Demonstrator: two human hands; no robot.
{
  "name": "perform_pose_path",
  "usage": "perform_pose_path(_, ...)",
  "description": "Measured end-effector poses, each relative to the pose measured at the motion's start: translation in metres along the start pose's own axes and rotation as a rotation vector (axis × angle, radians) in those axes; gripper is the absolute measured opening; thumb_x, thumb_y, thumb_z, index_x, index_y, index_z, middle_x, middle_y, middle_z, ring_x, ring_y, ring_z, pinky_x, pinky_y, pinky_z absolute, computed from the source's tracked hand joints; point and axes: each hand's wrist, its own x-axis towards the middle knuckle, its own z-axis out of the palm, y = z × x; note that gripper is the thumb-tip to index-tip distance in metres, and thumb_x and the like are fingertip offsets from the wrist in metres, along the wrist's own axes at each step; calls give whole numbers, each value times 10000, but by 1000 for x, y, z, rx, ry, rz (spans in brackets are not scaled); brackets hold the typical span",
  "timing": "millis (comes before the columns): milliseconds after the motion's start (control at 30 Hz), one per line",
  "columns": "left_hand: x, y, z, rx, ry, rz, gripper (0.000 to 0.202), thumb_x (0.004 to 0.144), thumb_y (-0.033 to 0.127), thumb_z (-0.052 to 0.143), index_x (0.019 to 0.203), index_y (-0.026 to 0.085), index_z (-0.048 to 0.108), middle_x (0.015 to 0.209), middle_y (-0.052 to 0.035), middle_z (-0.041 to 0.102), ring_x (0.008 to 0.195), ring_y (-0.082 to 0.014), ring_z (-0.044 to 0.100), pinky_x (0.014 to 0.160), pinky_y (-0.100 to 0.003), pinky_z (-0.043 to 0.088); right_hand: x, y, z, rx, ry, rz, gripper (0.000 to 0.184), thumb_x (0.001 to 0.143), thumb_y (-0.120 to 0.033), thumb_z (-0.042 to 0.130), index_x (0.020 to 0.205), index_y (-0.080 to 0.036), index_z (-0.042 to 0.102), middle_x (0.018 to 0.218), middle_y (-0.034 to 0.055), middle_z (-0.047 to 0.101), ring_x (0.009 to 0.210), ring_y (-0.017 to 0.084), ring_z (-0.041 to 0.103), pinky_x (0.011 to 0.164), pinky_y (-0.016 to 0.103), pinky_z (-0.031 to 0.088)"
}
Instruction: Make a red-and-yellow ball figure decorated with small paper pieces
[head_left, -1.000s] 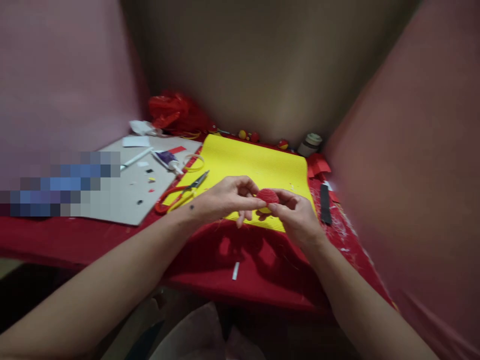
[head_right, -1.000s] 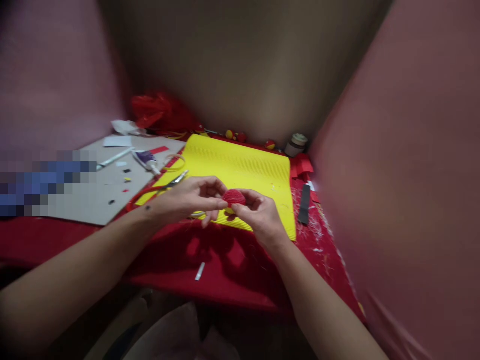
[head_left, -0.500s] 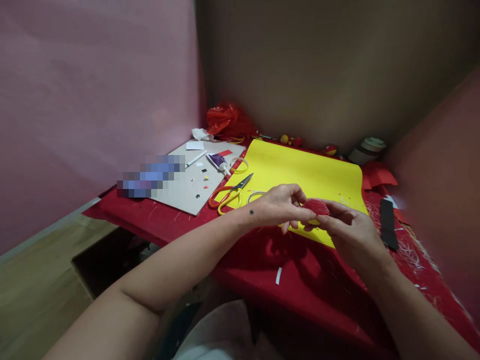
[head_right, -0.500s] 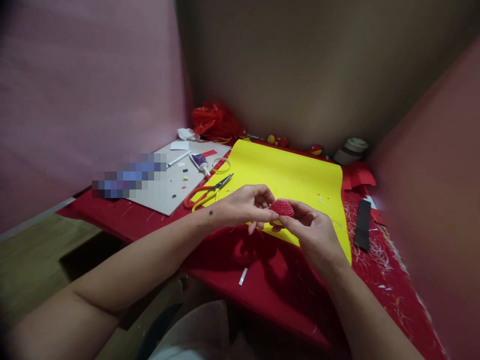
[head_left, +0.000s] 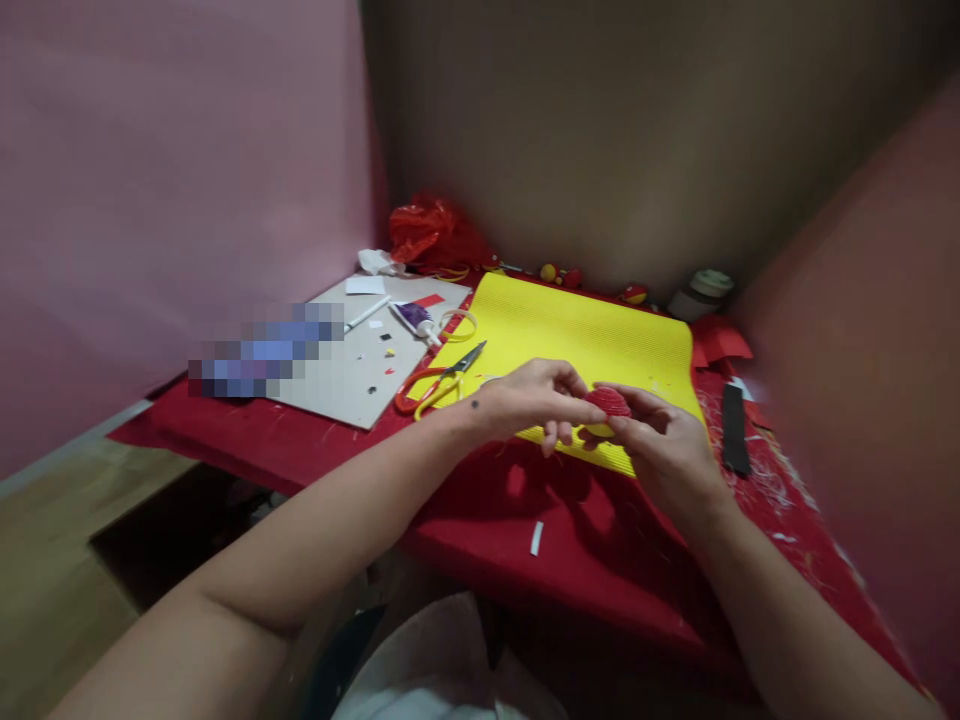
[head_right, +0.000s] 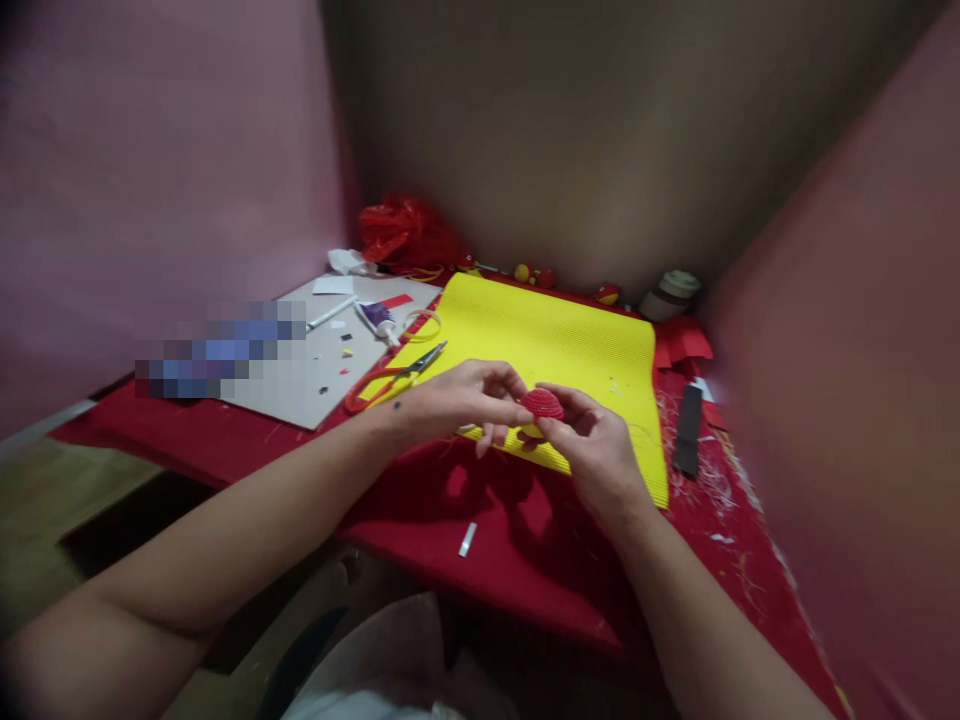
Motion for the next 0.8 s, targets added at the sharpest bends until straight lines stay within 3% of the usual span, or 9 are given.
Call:
perform_pose_path(267,-1,7,-3,-76,33,-51,170,771,195,689,851,133,553,534,14,595,426,-112,576,381,-203,461,3,-5,6,159,-15,16,363,598,-262,807,928,-177,680,834,41,711,622,182,669,589,361,569)
perform_pose_path(633,1,9,0,-27,88,-57,235,714,219,752,832,137,566,524,18,593,424,-115,570,379,-214,473,4,-4,5,120,-36,4,386,624,-271,792,968,-184,640,846,33,696,632,166,666,598,352,578)
perform_pose_path(800,2,10,2,59,91,-46,184,758,203,700,852,136,557,534,10,609,427,-104,566,402,-198,460,1,-6,7,84,-6,-19,395,619,-269,784,969,-187,620,850,20,685,635,156,659,604,342,586)
